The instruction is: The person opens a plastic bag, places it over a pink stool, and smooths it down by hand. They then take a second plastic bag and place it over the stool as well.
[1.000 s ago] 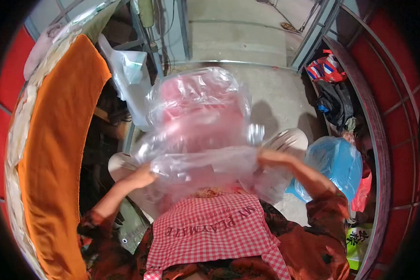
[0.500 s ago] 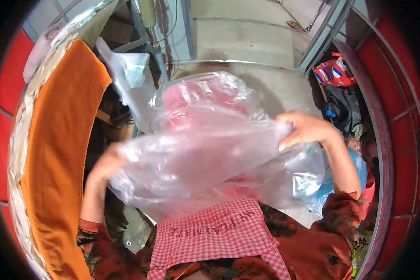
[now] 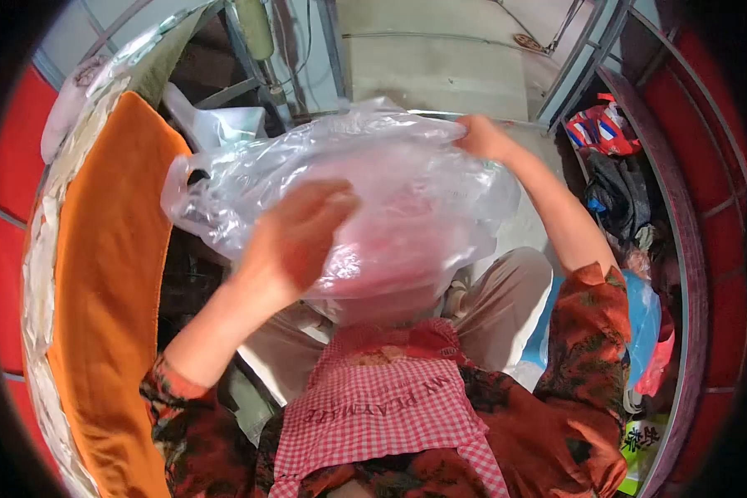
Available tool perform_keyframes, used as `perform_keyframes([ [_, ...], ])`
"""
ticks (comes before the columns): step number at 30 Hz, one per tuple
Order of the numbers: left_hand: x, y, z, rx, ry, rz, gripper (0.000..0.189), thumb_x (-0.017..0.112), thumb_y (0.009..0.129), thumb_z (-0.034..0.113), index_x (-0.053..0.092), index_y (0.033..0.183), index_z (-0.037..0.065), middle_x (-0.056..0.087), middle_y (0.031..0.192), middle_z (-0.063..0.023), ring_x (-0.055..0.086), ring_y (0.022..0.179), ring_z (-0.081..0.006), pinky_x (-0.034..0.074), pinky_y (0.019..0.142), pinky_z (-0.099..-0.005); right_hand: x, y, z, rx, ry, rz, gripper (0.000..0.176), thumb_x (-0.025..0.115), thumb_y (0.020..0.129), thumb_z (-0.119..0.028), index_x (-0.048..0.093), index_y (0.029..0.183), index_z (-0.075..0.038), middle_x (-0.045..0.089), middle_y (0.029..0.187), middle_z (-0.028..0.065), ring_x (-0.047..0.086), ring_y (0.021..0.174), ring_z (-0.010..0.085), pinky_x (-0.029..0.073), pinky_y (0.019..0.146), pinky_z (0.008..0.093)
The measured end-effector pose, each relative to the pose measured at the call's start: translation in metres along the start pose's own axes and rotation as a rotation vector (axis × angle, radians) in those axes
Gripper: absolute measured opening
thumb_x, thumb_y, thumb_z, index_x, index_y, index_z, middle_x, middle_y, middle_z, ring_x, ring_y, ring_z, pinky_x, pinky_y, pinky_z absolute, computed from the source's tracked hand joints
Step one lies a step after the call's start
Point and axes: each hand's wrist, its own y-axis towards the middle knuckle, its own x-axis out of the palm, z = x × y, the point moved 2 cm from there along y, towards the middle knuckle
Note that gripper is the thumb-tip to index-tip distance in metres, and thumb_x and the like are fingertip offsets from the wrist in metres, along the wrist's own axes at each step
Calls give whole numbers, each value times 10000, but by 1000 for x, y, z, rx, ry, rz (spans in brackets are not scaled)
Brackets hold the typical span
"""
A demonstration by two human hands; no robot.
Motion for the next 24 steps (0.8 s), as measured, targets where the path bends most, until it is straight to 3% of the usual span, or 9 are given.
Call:
perform_keyframes([
  [4,85,-7,-47,-258,260,-613,324,608,877,281,587,1115,63,641,975,-165,634,853,-355,505,725,-463,10,18,15,-31,39,-91,331,761,746,-197,674,945,52,694,835,151,646,787,215,501,705,378],
  [8,106,-50,-15,-90,152,-1057,337,600,882,282,619,1155,85,660,857,-159,651,782,-337,511,717,-455,10,13,24,88,161,-148,455,772,725,-297,668,999,50,689,904,192,649,829,243,507,742,379],
  [10,97,-77,-4,-280,-518,-945,298,561,863,230,645,1099,69,686,859,-145,656,776,-380,519,685,-442,-6,3,6,158,219,-219,529,775,714,-343,655,1050,47,684,941,206,646,855,253,508,766,378],
  [12,102,-94,4,35,-568,-963,311,533,870,183,633,1146,81,670,968,-165,640,852,-396,517,743,-437,-20,-12,-16,174,236,-312,600,777,715,-387,635,1102,49,676,980,193,633,896,243,500,782,365],
  [14,104,-84,4,82,-514,-837,350,547,881,192,599,1204,68,636,1079,-200,612,955,-404,497,828,-436,-14,-19,-35,-80,-78,-499,521,761,746,-332,630,1092,35,669,952,144,615,866,215,496,782,357],
  [16,104,-37,-7,-116,-352,-571,444,603,896,259,544,1273,32,582,1192,-248,571,1082,-404,458,942,-437,-4,-31,-36,-280,-83,-519,459,744,768,-275,623,1094,26,666,939,121,604,856,198,491,787,348],
  [18,110,-26,-17,-251,-148,-609,521,617,896,288,486,1330,30,576,1195,-262,578,1073,-404,457,940,-446,2,-40,-39,-433,209,-371,418,725,781,-214,615,1108,23,665,941,123,600,866,190,488,797,338],
  [22,117,-30,-39,-425,-104,-476,619,638,889,337,420,1384,34,596,1152,-270,599,1022,-408,474,904,-456,-5,-53,-11,199,810,-588,418,683,838,-242,617,1160,16,687,945,99,647,832,221,507,804,369],
  [24,92,-15,-35,-680,-139,-616,700,647,878,380,362,1435,66,622,1096,-272,612,1005,-419,489,866,-461,-1,-51,3,-710,434,-414,369,646,877,-224,626,1167,4,685,972,67,645,825,171,520,766,339],
])
